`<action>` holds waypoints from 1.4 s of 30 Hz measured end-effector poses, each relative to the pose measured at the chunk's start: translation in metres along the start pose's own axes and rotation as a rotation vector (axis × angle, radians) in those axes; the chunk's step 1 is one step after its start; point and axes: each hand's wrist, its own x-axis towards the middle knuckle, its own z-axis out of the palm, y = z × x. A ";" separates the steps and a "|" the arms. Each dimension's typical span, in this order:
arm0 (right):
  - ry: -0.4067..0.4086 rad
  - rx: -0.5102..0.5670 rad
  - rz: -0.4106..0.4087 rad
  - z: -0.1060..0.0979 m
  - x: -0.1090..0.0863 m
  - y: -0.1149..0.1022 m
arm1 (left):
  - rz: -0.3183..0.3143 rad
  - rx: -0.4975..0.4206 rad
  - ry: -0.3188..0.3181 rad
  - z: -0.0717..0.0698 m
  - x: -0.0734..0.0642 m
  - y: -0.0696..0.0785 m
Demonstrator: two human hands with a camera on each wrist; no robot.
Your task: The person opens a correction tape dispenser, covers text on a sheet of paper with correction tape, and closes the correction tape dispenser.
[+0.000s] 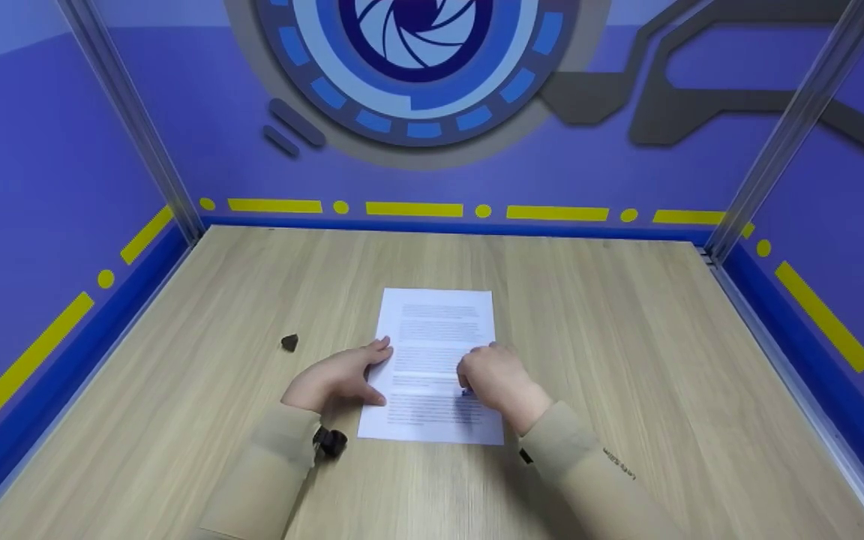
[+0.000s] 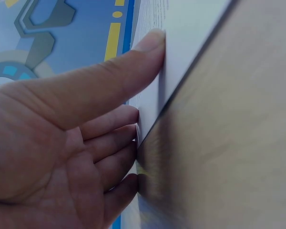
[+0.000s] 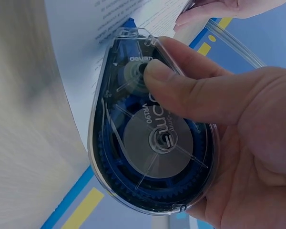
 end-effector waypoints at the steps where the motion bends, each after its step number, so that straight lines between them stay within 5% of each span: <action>1: -0.004 0.004 0.002 0.000 0.000 0.000 | 0.000 0.000 0.001 0.000 0.000 0.000; 42: 0.003 0.009 -0.007 -0.001 -0.006 0.011 | -0.014 0.021 -0.003 0.000 -0.002 0.001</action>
